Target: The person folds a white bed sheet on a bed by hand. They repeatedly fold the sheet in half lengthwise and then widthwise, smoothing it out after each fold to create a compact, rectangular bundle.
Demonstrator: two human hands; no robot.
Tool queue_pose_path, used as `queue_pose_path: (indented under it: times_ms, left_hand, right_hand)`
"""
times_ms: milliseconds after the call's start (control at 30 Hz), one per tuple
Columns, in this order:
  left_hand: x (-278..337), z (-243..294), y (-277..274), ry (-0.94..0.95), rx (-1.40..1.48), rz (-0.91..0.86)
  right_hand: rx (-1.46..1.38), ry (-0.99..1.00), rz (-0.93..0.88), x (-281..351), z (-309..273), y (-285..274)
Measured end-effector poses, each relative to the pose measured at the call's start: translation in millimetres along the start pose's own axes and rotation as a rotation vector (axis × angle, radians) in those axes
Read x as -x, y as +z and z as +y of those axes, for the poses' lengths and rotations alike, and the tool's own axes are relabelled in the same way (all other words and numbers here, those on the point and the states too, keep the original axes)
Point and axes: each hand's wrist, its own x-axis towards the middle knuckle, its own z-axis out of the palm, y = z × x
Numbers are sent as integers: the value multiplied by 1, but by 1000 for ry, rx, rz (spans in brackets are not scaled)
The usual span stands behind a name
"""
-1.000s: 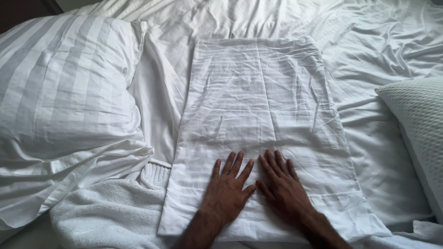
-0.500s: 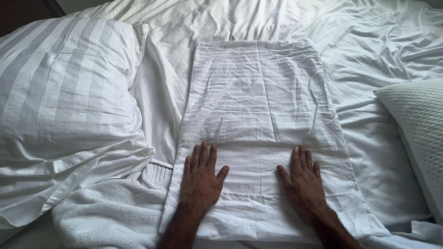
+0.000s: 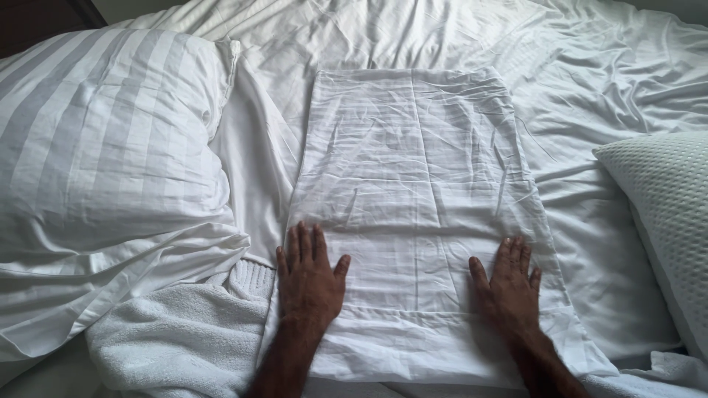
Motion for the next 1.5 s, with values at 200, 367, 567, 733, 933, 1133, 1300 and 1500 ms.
queue_pose_path:
  times_ms: [200, 367, 567, 733, 933, 1133, 1300, 1500]
  left_hand:
    - [21, 40, 7, 440, 43, 21]
    - [23, 33, 9, 454, 15, -104]
    - [19, 20, 2, 272, 4, -50]
    - [11, 6, 9, 176, -47, -44]
    - [5, -5, 19, 97, -16, 5]
    - [2, -10, 19, 73, 38, 27]
    - [3, -9, 13, 54, 103, 45]
    - [7, 4, 1, 44, 129, 81]
  right_hand:
    - [-120, -390, 61, 35, -61, -16]
    - [7, -445, -31, 42, -54, -14]
    - [61, -226, 6, 28, -24, -8]
    - [62, -139, 33, 23, -3, -9]
    - [57, -49, 12, 14, 23, -10]
    - [41, 31, 104, 10, 36, -10]
    - [66, 139, 7, -4, 47, -14]
    - [348, 202, -313, -37, 53, -38]
